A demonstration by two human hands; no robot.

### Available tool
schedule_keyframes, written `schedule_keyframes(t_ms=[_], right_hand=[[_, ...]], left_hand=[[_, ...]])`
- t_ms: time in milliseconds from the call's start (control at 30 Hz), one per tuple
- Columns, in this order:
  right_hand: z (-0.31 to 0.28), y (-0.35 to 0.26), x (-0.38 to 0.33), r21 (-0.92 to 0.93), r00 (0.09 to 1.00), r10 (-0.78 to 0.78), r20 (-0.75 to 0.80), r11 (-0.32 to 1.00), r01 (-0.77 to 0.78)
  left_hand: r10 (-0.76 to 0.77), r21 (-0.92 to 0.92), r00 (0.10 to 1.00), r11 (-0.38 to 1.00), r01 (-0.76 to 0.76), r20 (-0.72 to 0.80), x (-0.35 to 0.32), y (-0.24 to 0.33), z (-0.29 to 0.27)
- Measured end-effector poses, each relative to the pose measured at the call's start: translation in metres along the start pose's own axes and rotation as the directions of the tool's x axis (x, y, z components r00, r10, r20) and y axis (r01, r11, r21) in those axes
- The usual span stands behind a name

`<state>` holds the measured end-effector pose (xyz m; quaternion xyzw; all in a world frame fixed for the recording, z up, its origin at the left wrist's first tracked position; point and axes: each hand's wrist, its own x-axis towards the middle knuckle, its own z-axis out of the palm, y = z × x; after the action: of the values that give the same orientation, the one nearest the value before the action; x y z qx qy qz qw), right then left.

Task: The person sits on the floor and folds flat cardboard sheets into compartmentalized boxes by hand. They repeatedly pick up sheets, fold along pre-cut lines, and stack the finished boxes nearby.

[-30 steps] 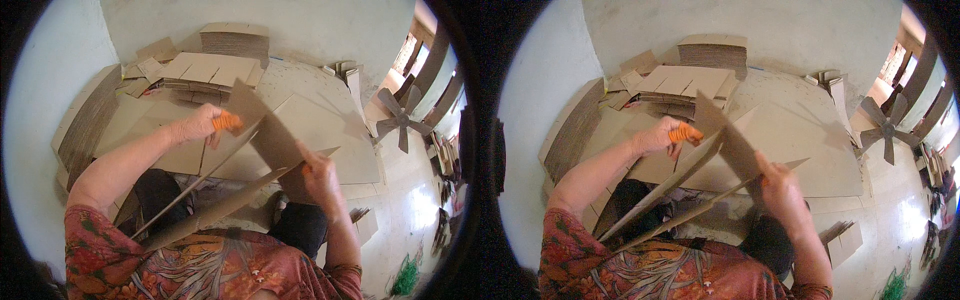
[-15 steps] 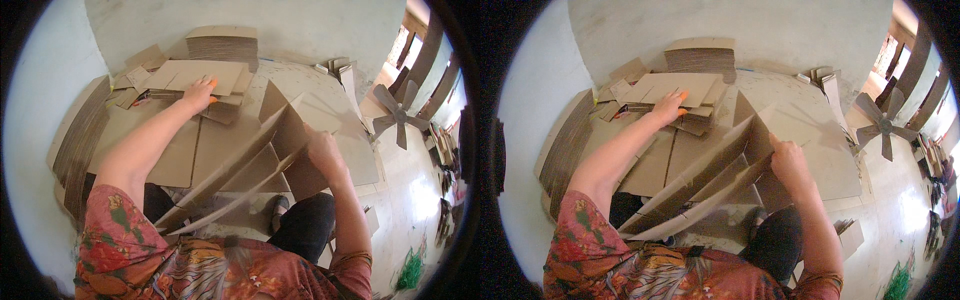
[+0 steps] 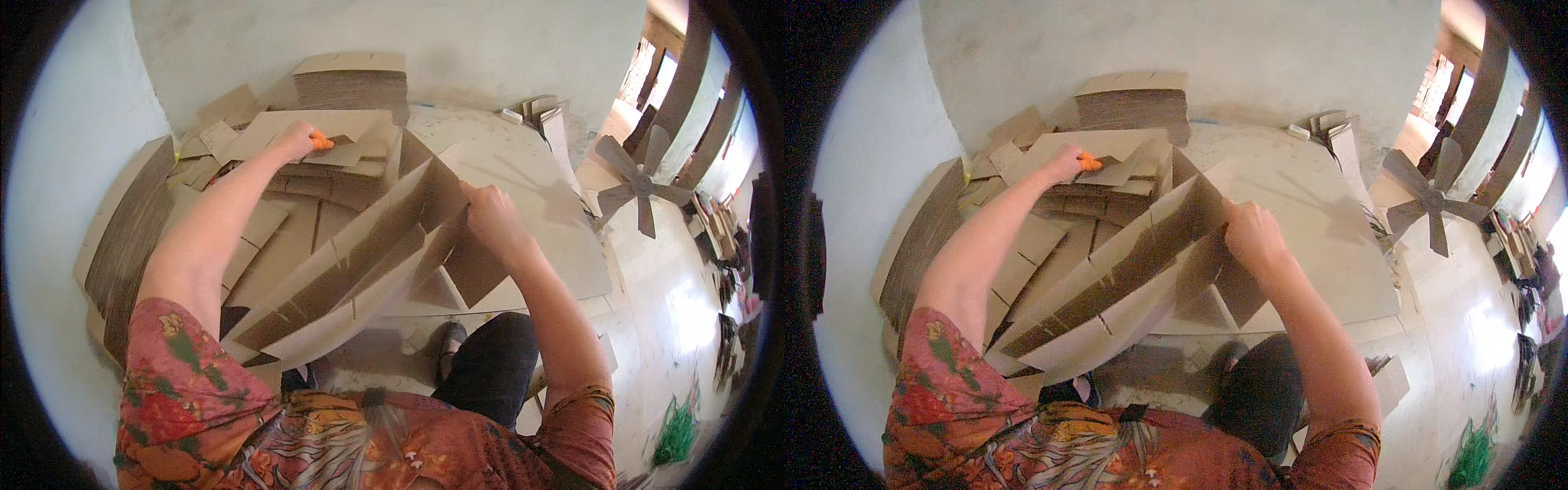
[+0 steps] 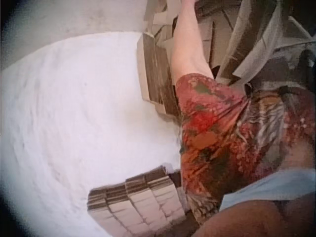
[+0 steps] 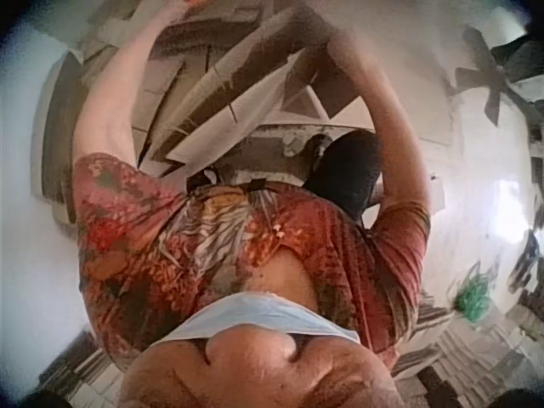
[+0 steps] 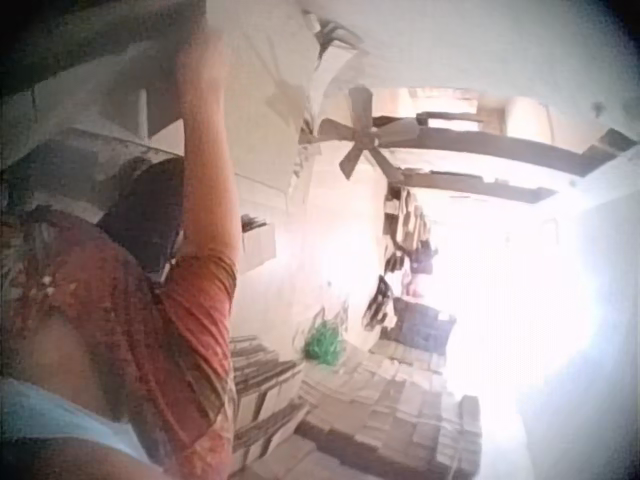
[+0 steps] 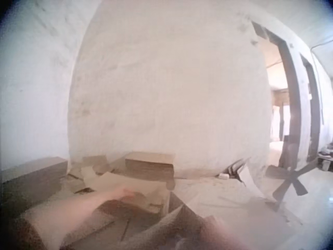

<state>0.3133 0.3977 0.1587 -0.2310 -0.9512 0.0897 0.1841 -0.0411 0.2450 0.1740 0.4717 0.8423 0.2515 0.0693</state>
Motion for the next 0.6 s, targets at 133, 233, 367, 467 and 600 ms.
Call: schedule_keyframes(t_ms=[133,233,367,467,600], right_hand=[[0.019,0.001,0.007,-0.132,0.998,-0.067,-0.009,0.989,0.065],[0.008,0.000,0.006,-0.048,0.997,-0.077,0.019,0.996,0.078],[0.001,-0.007,-0.013,0.379,0.902,0.002,-0.431,0.908,0.179],[-0.026,-0.037,-0.042,0.939,0.910,0.323,0.259,-0.303,-0.159],[-0.026,-0.054,-0.069,0.916,0.817,0.563,0.129,-0.383,0.119]], left_hand=[[0.223,-0.016,0.947,0.972,-0.233,-0.233,-0.005,0.015,-0.011],[0.306,-0.131,0.896,0.923,-0.362,-0.321,-0.030,0.056,-0.017],[0.612,0.063,0.711,0.771,-0.634,-0.346,-0.098,0.126,-0.011],[0.774,-0.013,0.571,0.590,-0.807,-0.275,-0.142,0.148,0.019],[0.797,-0.028,0.601,0.601,-0.799,-0.062,-0.183,0.157,0.033]])
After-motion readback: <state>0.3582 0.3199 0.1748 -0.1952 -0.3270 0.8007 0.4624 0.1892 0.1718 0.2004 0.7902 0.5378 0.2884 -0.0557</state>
